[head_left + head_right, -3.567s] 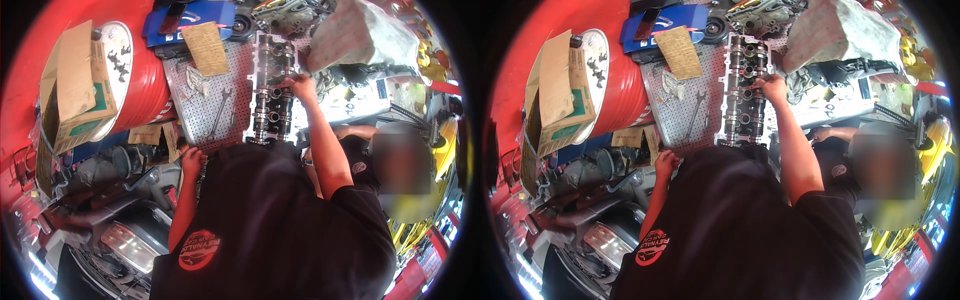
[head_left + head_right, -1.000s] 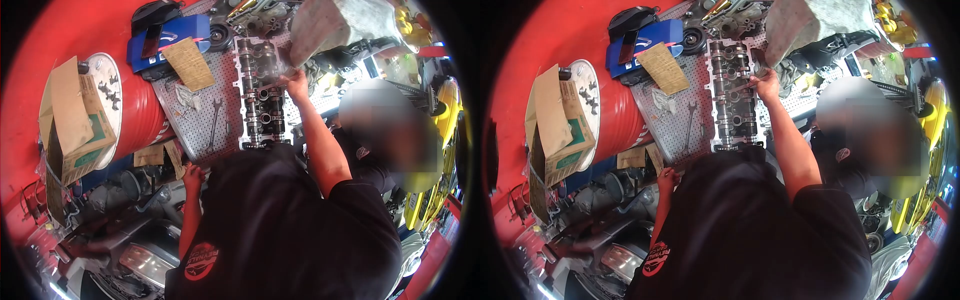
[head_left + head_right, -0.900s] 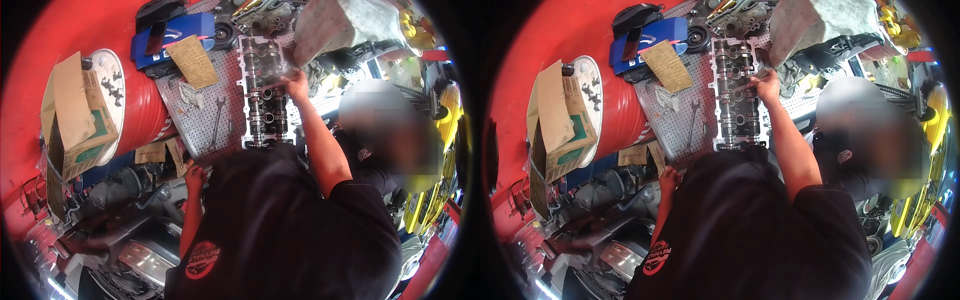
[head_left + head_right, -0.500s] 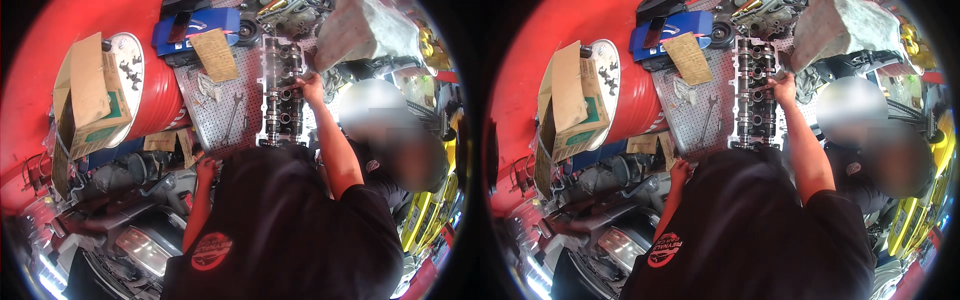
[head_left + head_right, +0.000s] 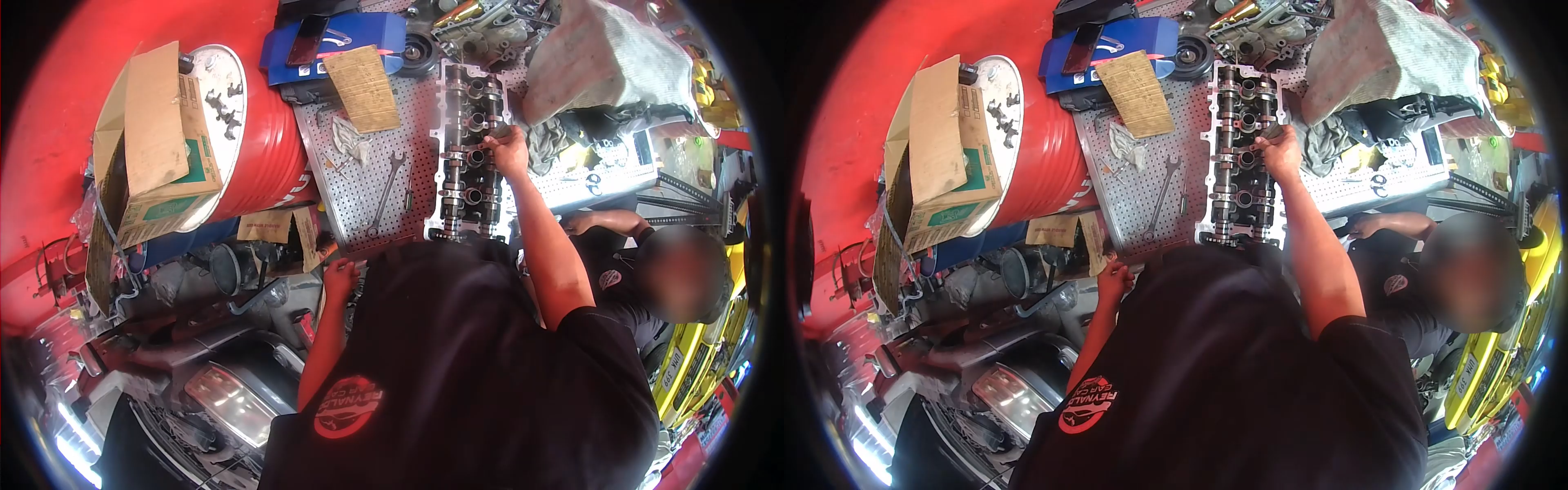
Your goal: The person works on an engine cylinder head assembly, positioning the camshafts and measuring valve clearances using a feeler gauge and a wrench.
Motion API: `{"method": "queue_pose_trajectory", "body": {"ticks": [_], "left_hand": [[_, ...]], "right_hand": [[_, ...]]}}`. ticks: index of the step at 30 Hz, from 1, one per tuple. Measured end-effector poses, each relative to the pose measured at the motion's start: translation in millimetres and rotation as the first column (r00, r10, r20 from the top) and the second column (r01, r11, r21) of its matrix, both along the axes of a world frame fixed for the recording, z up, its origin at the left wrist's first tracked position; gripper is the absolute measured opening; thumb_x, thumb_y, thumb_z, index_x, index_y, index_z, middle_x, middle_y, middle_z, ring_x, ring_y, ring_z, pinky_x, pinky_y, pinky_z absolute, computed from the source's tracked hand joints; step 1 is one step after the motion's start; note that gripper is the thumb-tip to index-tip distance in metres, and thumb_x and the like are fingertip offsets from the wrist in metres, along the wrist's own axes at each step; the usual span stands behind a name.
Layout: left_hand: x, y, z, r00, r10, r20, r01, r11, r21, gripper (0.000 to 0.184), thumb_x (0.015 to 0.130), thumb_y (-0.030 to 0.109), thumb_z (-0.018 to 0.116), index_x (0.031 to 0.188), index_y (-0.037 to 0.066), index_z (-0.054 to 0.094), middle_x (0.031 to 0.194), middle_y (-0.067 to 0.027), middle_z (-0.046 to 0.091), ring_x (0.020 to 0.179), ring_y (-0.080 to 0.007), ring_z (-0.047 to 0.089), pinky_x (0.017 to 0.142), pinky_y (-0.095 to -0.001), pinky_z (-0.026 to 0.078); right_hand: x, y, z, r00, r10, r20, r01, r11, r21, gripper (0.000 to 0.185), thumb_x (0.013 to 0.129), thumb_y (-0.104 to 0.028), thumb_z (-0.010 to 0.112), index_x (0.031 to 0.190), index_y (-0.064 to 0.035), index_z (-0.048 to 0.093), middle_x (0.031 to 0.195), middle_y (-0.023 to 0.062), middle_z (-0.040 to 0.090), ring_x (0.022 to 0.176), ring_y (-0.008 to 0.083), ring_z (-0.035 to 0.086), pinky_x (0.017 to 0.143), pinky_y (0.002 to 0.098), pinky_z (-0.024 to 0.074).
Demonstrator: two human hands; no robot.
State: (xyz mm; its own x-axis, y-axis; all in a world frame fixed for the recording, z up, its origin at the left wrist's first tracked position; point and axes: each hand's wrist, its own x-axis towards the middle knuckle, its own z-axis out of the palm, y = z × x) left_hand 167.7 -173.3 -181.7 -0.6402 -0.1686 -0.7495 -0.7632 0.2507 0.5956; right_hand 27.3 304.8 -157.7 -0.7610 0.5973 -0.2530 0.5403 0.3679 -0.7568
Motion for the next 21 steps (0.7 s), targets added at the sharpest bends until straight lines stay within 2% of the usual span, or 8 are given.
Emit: {"method": "queue_pose_trajectory", "body": {"ticks": [5, 7, 10, 13, 14, 16, 19, 21], "left_hand": [[3, 1, -1, 0.997, 0.064, -0.032, -0.064, 0.998, 0.008, 0.032, 0.091, 0.014, 0.066, 0.117, -0.001, 0.057, 0.076, -0.0118, 0.068, 0.057, -0.0146, 0.061, 0.048, -0.0269, 0.046], [0, 2, 4, 0.996, 0.084, -0.006, -0.084, 0.996, 0.039, 0.032, 0.091, 0.014, 0.066, 0.117, -0.001, 0.057, 0.076, -0.0115, 0.068, 0.058, -0.0146, 0.062, 0.049, -0.0269, 0.047], [0, -3, 2, 0.995, 0.098, -0.007, -0.098, 0.994, 0.051, 0.031, 0.091, 0.015, 0.066, 0.116, 0.0, 0.057, 0.076, -0.0111, 0.068, 0.057, -0.0145, 0.061, 0.049, -0.0271, 0.047], [5, -6, 5, 0.995, 0.095, -0.015, -0.094, 0.995, 0.041, 0.03, 0.091, 0.015, 0.066, 0.116, 0.0, 0.058, 0.075, -0.0109, 0.068, 0.056, -0.0145, 0.061, 0.048, -0.0274, 0.046], [7, -6, 7, 0.996, 0.092, -0.015, -0.091, 0.995, 0.037, 0.03, 0.091, 0.015, 0.066, 0.115, 0.0, 0.058, 0.075, -0.0108, 0.068, 0.055, -0.0144, 0.061, 0.047, -0.0275, 0.046], [12, -7, 6, 0.996, 0.092, -0.003, -0.092, 0.996, 0.002, 0.029, 0.091, 0.015, 0.066, 0.115, 0.0, 0.058, 0.075, -0.0109, 0.068, 0.054, -0.0145, 0.06, 0.047, -0.0276, 0.046], [15, -9, 9, 0.996, 0.082, 0.033, -0.081, 0.997, -0.016, 0.027, 0.093, 0.015, 0.064, 0.115, 0.002, 0.058, 0.078, -0.0098, 0.068, 0.058, -0.0147, 0.062, 0.05, -0.0281, 0.048], [17, -11, 8, 0.995, 0.092, 0.042, -0.091, 0.996, -0.013, 0.027, 0.093, 0.015, 0.063, 0.116, 0.002, 0.058, 0.078, -0.01, 0.068, 0.058, -0.015, 0.062, 0.05, -0.0285, 0.048]], "right_hand": [[-3, 8, -21, 0.999, -0.019, -0.045, 0.01, 0.983, -0.184, 0.053, 0.082, -0.012, 0.078, 0.124, 0.0033, 0.049, 0.088, 0.0113, 0.072, 0.075, 0.0191, 0.07, 0.064, 0.031, 0.0554], [-2, 8, -14, 0.998, -0.04, -0.052, 0.022, 0.951, -0.309, 0.047, 0.084, -0.007, 0.076, 0.122, 0.003, 0.049, 0.089, 0.0118, 0.072, 0.075, 0.0191, 0.07, 0.063, 0.0307, 0.0559], [-3, 6, -4, 0.99, -0.113, -0.079, 0.071, 0.91, -0.408, 0.043, 0.085, -0.004, 0.074, 0.12, 0.0029, 0.049, 0.091, 0.0128, 0.071, 0.077, 0.0197, 0.071, 0.062, 0.0317, 0.0571], [-4, 15, -24, 0.995, -0.042, -0.09, 0.023, 0.98, -0.199, 0.04, 0.081, -0.008, 0.078, 0.111, -0.0008, 0.053, 0.092, 0.011, 0.073, 0.073, 0.0168, 0.071, 0.066, 0.0299, 0.0549], [-2, 19, -29, 0.991, -0.078, -0.104, 0.043, 0.949, -0.311, 0.039, 0.082, -0.007, 0.078, 0.112, -0.0008, 0.053, 0.093, 0.0103, 0.073, 0.075, 0.0167, 0.071, 0.068, 0.0296, 0.0547], [-1, 16, -7, 0.981, -0.156, -0.118, 0.073, 0.85, -0.522, 0.038, 0.083, -0.006, 0.076, 0.113, -0.0007, 0.053, 0.093, 0.0091, 0.073, 0.077, 0.0165, 0.071, 0.073, 0.029, 0.0544], [-1, 23, -13, 0.983, -0.074, -0.168, -0.007, 0.898, -0.441, 0.033, 0.089, -0.002, 0.068, 0.116, 0.0034, 0.048, 0.095, 0.0145, 0.071, 0.082, 0.0218, 0.072, 0.068, 0.0317, 0.0581], [0, 25, -15, 0.983, -0.061, -0.171, -0.012, 0.919, -0.395, 0.032, 0.09, -0.002, 0.067, 0.115, 0.0032, 0.048, 0.096, 0.0148, 0.071, 0.082, 0.0215, 0.072, 0.068, 0.0313, 0.0576]]}}
